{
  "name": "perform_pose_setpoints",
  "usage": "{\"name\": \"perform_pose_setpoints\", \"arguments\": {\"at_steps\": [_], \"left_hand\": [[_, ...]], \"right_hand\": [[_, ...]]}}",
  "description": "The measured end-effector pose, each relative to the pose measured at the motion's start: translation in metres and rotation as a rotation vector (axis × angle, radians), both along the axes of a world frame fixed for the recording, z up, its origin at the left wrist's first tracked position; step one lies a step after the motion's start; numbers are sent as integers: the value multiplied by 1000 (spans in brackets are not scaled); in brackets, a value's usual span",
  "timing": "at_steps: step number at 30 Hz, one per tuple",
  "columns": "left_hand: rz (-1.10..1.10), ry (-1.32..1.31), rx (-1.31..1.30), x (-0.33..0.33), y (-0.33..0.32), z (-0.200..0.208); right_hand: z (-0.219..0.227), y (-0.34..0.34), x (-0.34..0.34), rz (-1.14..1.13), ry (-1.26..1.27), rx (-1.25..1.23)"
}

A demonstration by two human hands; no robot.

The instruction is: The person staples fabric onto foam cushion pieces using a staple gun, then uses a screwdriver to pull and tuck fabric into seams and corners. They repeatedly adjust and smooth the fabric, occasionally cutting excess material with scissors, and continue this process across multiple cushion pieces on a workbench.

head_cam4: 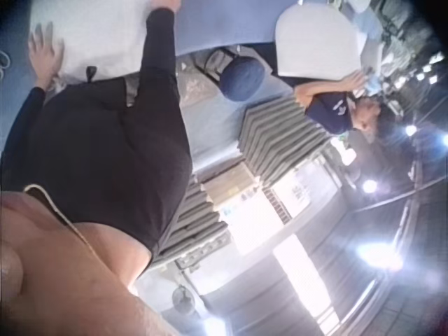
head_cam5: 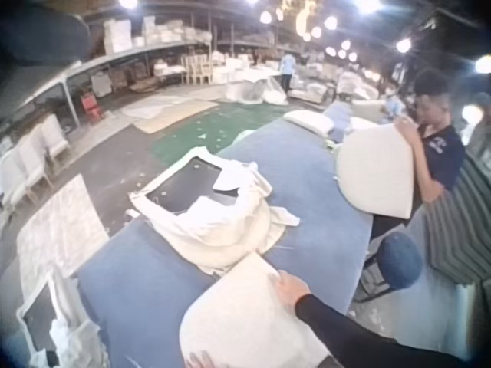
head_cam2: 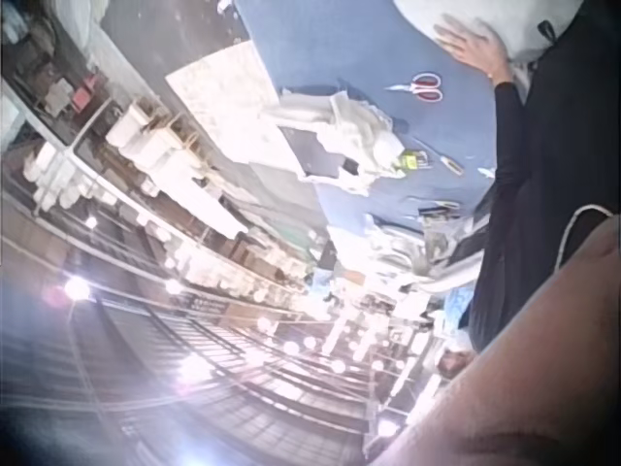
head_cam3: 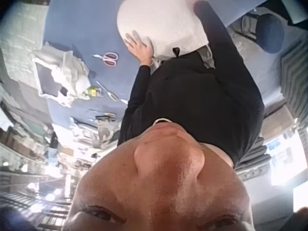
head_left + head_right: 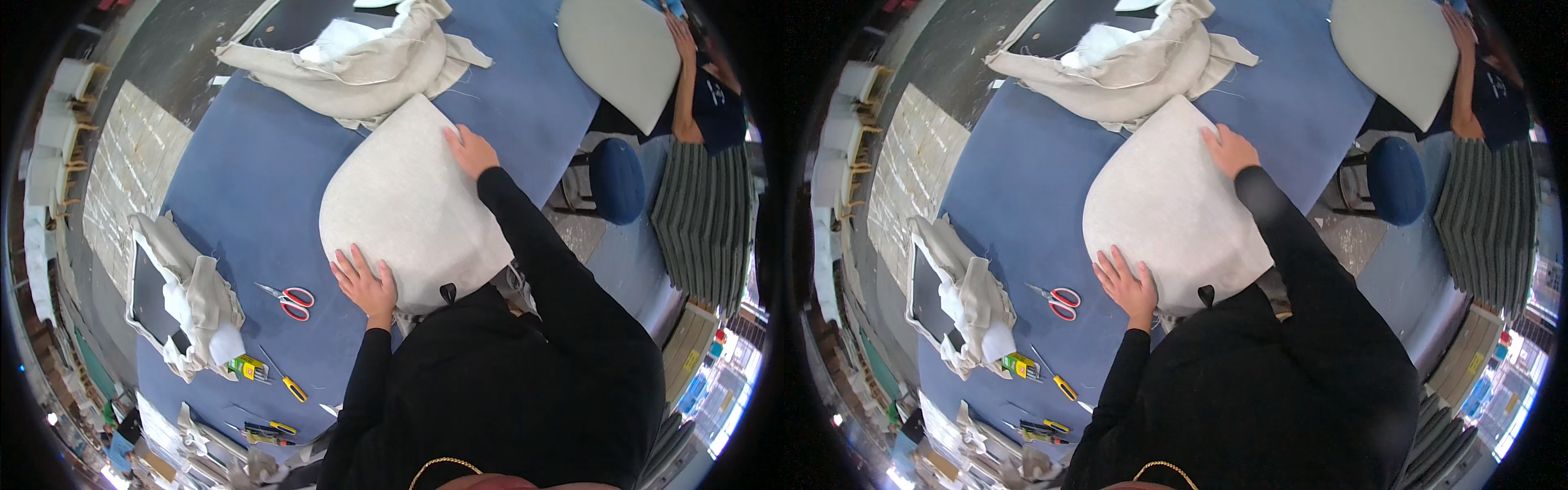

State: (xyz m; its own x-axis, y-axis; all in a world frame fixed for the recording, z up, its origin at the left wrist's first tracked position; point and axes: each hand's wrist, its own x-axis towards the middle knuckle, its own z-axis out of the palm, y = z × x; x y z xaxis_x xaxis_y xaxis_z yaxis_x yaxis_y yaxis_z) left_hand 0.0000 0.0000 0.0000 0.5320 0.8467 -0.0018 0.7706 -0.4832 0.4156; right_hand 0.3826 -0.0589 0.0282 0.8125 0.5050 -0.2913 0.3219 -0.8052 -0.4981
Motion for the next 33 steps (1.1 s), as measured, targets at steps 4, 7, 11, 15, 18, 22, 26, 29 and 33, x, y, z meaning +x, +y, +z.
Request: {"name": "perform_pose_setpoints", "arguments": {"at_steps": [4, 7, 11, 15, 18, 22, 26, 29, 33], "left_hand": [[-14, -52, 83, 2, 19, -2], [-42, -113, 61, 3, -1, -6], [-46, -119, 29, -3, 7, 4], [459, -724, -746, -13, 35, -5], [518, -783, -838, -17, 34, 21], [449, -978, -878, -41, 5, 23], [539, -1109, -791, -57, -44, 40], [515, -1139, -889, -75, -59, 40], [462, -1125, -1109, -100, -58, 26]], "right_hand": [[-8, -99, -23, -57, 170, 103], [-18, -214, -27, -199, 417, 81], [-9, -272, -42, -559, 861, 455], [2, -271, -42, -544, 952, 693], [45, -250, -46, -531, 935, 965], [102, -210, -47, -411, 791, 1103], [160, -167, -79, -244, 863, 1332], [201, -121, -106, -52, 782, 1414], [258, -38, -169, 133, 774, 1595]]}}
